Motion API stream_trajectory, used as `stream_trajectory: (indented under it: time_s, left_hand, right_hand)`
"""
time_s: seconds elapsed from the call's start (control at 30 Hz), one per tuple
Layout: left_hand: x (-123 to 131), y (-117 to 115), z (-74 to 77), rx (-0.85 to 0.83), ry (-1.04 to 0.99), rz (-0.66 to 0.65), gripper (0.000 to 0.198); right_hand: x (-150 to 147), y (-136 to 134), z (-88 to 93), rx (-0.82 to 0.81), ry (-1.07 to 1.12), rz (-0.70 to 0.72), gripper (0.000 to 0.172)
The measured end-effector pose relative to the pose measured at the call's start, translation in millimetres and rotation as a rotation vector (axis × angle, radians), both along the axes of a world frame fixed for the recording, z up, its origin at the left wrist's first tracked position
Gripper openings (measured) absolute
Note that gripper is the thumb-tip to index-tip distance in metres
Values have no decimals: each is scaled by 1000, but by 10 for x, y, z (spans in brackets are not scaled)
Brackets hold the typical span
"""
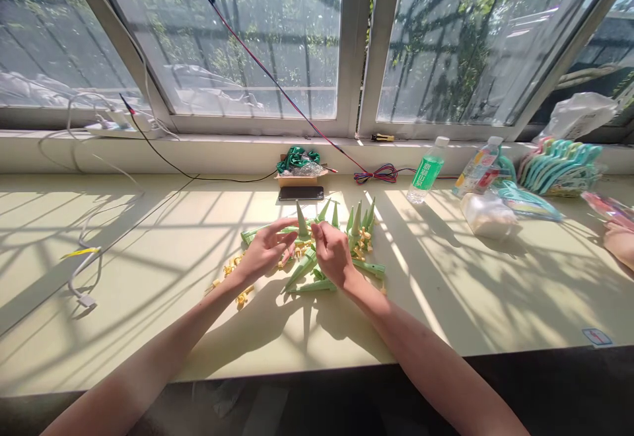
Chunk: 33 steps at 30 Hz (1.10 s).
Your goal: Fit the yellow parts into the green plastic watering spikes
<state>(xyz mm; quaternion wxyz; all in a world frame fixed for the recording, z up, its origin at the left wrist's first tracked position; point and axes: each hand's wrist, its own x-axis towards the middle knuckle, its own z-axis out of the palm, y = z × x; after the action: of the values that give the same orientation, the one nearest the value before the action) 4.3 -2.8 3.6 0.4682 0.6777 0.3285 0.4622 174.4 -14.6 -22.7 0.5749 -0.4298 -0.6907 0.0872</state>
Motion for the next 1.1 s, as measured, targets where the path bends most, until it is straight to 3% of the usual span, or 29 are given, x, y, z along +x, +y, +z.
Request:
stream_trajectory:
  time_s: [0.1, 0.37, 0.67, 0.83, 1.1]
  left_hand:
    - [4, -13, 38, -42, 10, 91, 43]
    - [14, -28, 87, -239, -2, -99, 59]
    - [-1, -25, 101, -306, -19, -125, 51]
    - [-17, -29, 79, -158, 26, -92, 52]
    - [-25, -74, 19, 330, 268, 41, 38]
  right_hand:
    - [2, 0, -1, 25, -12, -24, 37]
    - [2, -18, -8, 109, -160, 39, 31]
    - [4, 6, -29, 99, -132, 50, 33]
    - [2, 7, -38, 6, -105, 37, 38]
    - [-11, -28, -13, -83, -41, 62, 42]
